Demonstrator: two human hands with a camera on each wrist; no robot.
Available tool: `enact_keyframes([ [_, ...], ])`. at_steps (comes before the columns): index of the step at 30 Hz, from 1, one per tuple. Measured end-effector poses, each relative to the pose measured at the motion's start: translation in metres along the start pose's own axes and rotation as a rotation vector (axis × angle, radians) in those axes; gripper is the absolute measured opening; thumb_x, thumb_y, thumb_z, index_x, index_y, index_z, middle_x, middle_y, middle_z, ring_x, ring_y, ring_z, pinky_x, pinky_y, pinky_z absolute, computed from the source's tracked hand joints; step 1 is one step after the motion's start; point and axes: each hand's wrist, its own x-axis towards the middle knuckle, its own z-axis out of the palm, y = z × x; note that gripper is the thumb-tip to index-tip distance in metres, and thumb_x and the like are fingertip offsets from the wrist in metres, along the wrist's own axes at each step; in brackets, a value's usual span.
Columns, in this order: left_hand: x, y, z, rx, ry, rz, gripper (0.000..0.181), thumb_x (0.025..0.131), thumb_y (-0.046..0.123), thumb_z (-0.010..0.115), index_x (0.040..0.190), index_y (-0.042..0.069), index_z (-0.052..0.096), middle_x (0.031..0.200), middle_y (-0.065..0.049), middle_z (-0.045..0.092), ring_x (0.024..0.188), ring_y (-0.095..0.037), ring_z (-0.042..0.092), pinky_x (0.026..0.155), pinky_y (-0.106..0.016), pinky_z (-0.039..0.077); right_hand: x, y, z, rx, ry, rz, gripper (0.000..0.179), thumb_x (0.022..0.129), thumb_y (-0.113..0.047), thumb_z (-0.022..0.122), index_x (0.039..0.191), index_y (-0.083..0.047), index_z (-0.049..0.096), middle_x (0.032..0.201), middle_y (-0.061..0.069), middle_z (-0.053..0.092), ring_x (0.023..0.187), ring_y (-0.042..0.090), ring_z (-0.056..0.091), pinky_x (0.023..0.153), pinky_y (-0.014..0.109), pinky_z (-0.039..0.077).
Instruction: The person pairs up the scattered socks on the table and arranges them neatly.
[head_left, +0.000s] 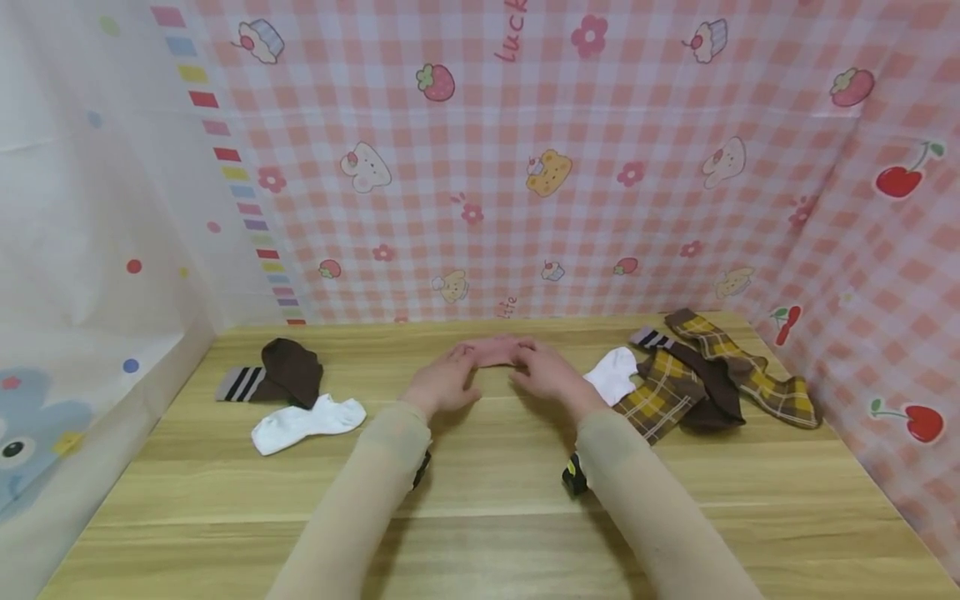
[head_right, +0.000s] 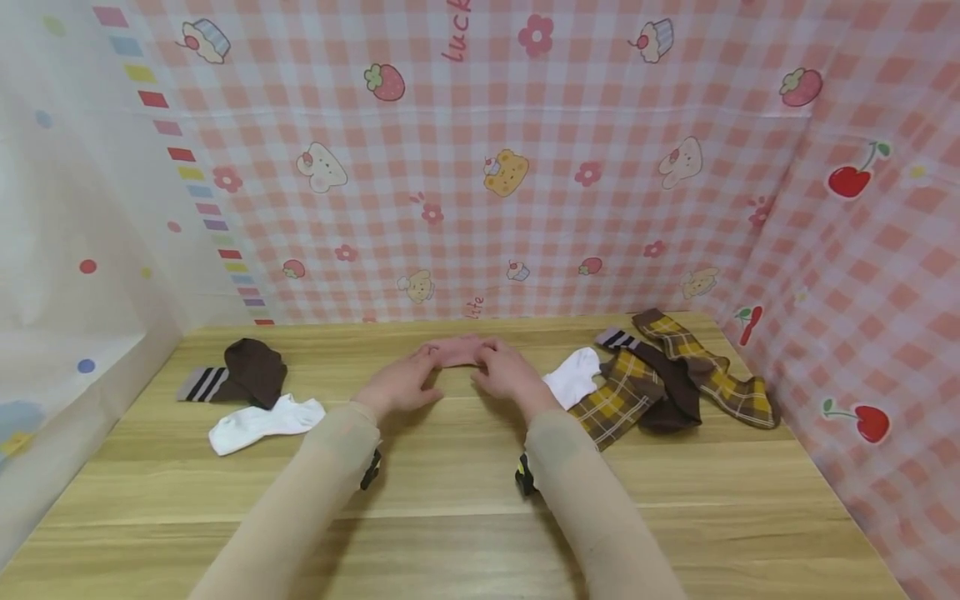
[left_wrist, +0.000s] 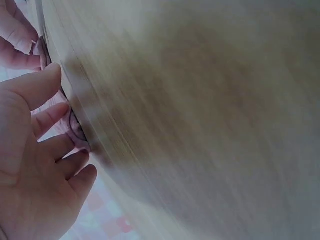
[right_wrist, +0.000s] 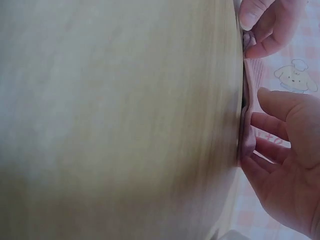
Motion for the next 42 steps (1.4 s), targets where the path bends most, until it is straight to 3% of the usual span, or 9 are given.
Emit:
enact_keyframes([
  [8,0.002,-0.002,-0.002,-0.03,-0.017,-0.027,0.075,0.096,0.036,0.063,0.154,0.003,0.028,0.16,-0.023,0.017,0.148,-0.034,0.015,0.118,-0.044,0.018,0.006,0.001,0.001,0.029,0.002,0.017,0.045,0.096,-0.022,0.065,0.134,0.002,0.056,0.148,0.02,0.041,0.137,0.036,0.039,0.115,0.046,0.026],
  [18,-0.001,-0.002,-0.003,0.055,0.016,-0.031,0.07,0.096,0.041,0.063,0.15,0.004,0.038,0.161,-0.024,0.013,0.148,-0.04,0.012,0.117,-0.053,0.017,0.003,0.001,-0.012,-0.003,0.103,-0.06,0.034,0.095,-0.016,0.065,0.122,0.004,0.063,0.142,0.031,0.044,0.133,0.045,0.039,0.113,0.051,0.028],
  [22,-0.007,-0.003,-0.005,0.049,0.042,0.036,0.043,0.095,0.039,0.065,0.119,0.003,0.061,0.159,-0.028,0.016,0.147,-0.042,0.015,0.117,-0.053,0.016,-0.006,0.0,-0.022,0.009,0.112,-0.047,0.035,0.095,-0.018,0.064,0.123,0.004,0.063,0.143,0.032,0.043,0.134,0.046,0.038,0.113,0.053,0.029],
  [25,-0.012,-0.004,-0.006,0.037,0.065,0.086,0.032,0.094,0.036,0.067,0.106,0.007,0.064,0.156,-0.027,0.024,0.146,-0.042,0.018,0.117,-0.052,0.017,-0.014,0.002,-0.031,0.004,0.119,-0.038,0.038,0.095,-0.018,0.063,0.126,0.005,0.061,0.143,0.03,0.044,0.134,0.046,0.039,0.112,0.053,0.029],
  [29,-0.016,-0.006,-0.008,-0.006,0.108,0.112,0.043,0.094,0.031,0.068,0.125,0.003,0.061,0.151,-0.02,0.038,0.144,-0.038,0.026,0.116,-0.052,0.021,-0.023,0.007,-0.039,-0.009,0.136,-0.045,0.04,0.095,-0.018,0.064,0.128,0.004,0.06,0.14,0.028,0.048,0.132,0.044,0.042,0.112,0.054,0.03],
  [33,-0.019,-0.004,-0.011,-0.076,0.153,0.137,0.051,0.093,0.023,0.069,0.139,0.004,0.054,0.151,-0.017,0.04,0.141,-0.036,0.034,0.114,-0.054,0.026,-0.031,0.011,-0.049,-0.019,0.148,-0.057,0.041,0.096,-0.018,0.065,0.13,0.003,0.059,0.137,0.024,0.053,0.13,0.042,0.046,0.111,0.053,0.032],
  [39,-0.024,0.0,-0.014,-0.15,0.213,0.158,0.059,0.091,0.015,0.072,0.145,0.009,0.049,0.149,-0.017,0.045,0.133,-0.036,0.045,0.11,-0.053,0.033,-0.046,0.02,-0.062,-0.012,0.158,-0.028,0.042,0.098,-0.021,0.063,0.131,0.004,0.058,0.133,0.023,0.057,0.125,0.04,0.051,0.106,0.052,0.038],
  [42,-0.027,0.002,-0.014,-0.157,0.246,0.199,0.066,0.088,0.012,0.074,0.148,0.019,0.046,0.148,-0.011,0.048,0.127,-0.032,0.052,0.108,-0.049,0.038,-0.052,0.026,-0.066,-0.017,0.16,-0.007,0.043,0.098,-0.02,0.063,0.133,0.004,0.057,0.133,0.023,0.057,0.125,0.041,0.051,0.105,0.054,0.038],
])
